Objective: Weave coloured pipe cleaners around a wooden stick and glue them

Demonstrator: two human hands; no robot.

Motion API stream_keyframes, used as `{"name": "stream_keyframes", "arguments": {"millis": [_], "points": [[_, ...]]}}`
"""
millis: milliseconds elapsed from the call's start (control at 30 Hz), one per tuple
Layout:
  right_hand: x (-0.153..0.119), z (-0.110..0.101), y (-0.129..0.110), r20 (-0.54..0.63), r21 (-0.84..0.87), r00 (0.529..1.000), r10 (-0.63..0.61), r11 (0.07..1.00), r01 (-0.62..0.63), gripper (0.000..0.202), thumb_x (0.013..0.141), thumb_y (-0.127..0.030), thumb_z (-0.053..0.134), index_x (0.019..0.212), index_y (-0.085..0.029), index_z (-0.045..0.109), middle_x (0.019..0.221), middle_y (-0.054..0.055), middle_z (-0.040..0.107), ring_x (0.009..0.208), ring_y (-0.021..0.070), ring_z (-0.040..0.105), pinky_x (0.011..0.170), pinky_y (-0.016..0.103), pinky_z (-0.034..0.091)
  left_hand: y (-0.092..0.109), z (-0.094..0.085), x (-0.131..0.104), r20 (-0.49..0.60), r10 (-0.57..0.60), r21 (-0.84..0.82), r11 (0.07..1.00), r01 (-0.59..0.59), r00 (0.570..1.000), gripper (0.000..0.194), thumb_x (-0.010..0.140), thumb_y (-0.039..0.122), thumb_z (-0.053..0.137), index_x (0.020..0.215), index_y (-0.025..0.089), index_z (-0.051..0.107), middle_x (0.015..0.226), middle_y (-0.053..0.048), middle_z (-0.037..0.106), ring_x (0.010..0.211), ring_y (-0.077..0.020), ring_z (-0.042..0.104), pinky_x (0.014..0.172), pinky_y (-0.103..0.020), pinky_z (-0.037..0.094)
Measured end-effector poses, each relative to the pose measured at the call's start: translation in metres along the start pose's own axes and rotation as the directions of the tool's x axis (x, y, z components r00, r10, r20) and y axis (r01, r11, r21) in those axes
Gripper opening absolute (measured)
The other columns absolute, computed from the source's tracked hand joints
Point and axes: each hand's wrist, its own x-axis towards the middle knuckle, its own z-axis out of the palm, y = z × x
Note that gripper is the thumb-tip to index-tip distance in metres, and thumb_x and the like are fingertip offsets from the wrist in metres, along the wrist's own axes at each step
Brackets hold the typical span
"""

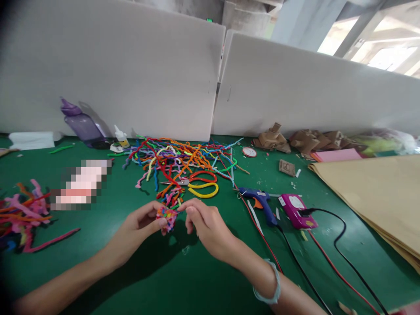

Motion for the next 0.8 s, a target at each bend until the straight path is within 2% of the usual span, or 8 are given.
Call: {"name": "stream_keyframes", "arguments": {"millis": [133,233,367,500,600,667,800], "points": [[0.002,0.002,-0.004,0.054,-0.083,0.997,0.056,0.995,-0.052,0.021,0.093,-0.034,0.043,0.097,-0.019,0.057,0.062,-0.004,0.055,0.055,0.0095,0.048,0.054,0.021,0.037,-0.001,0.003,-0.001,0.005,-0.004,-0.041,0.999,0.004,1.0,0.02,0.083,0.035,0.06,0.08,0.018,0.051,0.072,0.003,0.057,0.066,-0.012,0.053,0.064,-0.024,0.043],[0.002,0.008,-0.007,0.137,-0.173,0.989,0.049,0.985,-0.025,0.016,0.087,-0.033,0.054,0.089,-0.018,0.059,0.069,-0.003,0.057,0.061,0.0105,0.049,0.057,0.021,0.036,-0.005,0.005,-0.003,0.001,0.001,-0.035,0.999,-0.001,1.0,0.021,0.086,0.036,0.057,0.08,0.018,0.05,0.072,0.003,0.053,0.066,-0.0116,0.05,0.063,-0.023,0.041],[0.001,0.014,-0.007,0.196,-0.181,0.98,-0.008,0.983,0.044,0.016,0.09,-0.027,0.049,0.083,-0.018,0.06,0.073,-0.002,0.058,0.063,0.0097,0.048,0.059,0.021,0.035,-0.006,0.008,-0.005,-0.018,0.011,-0.065,0.998,-0.012,1.0,0.019,0.088,0.036,0.055,0.082,0.018,0.051,0.077,0.002,0.052,0.07,-0.0111,0.046,0.064,-0.022,0.038],[0.0,0.011,-0.008,0.213,-0.177,0.977,0.016,0.984,0.022,0.028,0.091,-0.027,0.046,0.067,-0.016,0.052,0.061,-0.004,0.048,0.057,0.0079,0.043,0.055,0.02,0.033,-0.001,0.004,-0.004,0.084,-0.029,-0.069,0.997,0.035,0.996,0.016,0.086,0.033,0.058,0.087,0.017,0.054,0.079,0.002,0.053,0.074,-0.0114,0.048,0.068,-0.021,0.039],[-0.001,0.005,-0.011,0.327,-0.104,0.94,0.102,0.992,-0.071,0.027,0.09,-0.027,0.047,0.066,-0.016,0.052,0.059,-0.005,0.046,0.053,0.0065,0.043,0.05,0.019,0.032,0.003,-0.001,-0.002,0.185,-0.037,-0.005,0.999,0.039,0.982,0.016,0.083,0.031,0.061,0.089,0.017,0.057,0.078,0.002,0.055,0.072,-0.0116,0.05,0.065,-0.021,0.039],[-0.002,0.003,-0.012,0.395,-0.014,0.903,0.17,0.984,-0.179,0.026,0.089,-0.029,0.048,0.067,-0.016,0.053,0.057,-0.005,0.045,0.048,0.0056,0.042,0.046,0.018,0.031,0.004,-0.002,-0.002,0.233,-0.048,0.051,0.998,0.037,0.971,0.016,0.082,0.032,0.062,0.082,0.016,0.058,0.073,0.003,0.055,0.068,-0.0115,0.05,0.063,-0.021,0.038],[-0.004,0.003,-0.008,0.553,0.246,0.798,0.241,0.868,-0.432,0.029,0.084,-0.037,0.056,0.065,-0.015,0.053,0.048,-0.006,0.043,0.04,0.0055,0.04,0.04,0.018,0.028,0.001,0.001,-0.007,0.288,-0.061,-0.017,0.997,0.069,0.956,0.023,0.082,0.037,0.062,0.076,0.015,0.056,0.069,0.002,0.054,0.067,-0.0117,0.049,0.062,-0.022,0.037]]}}
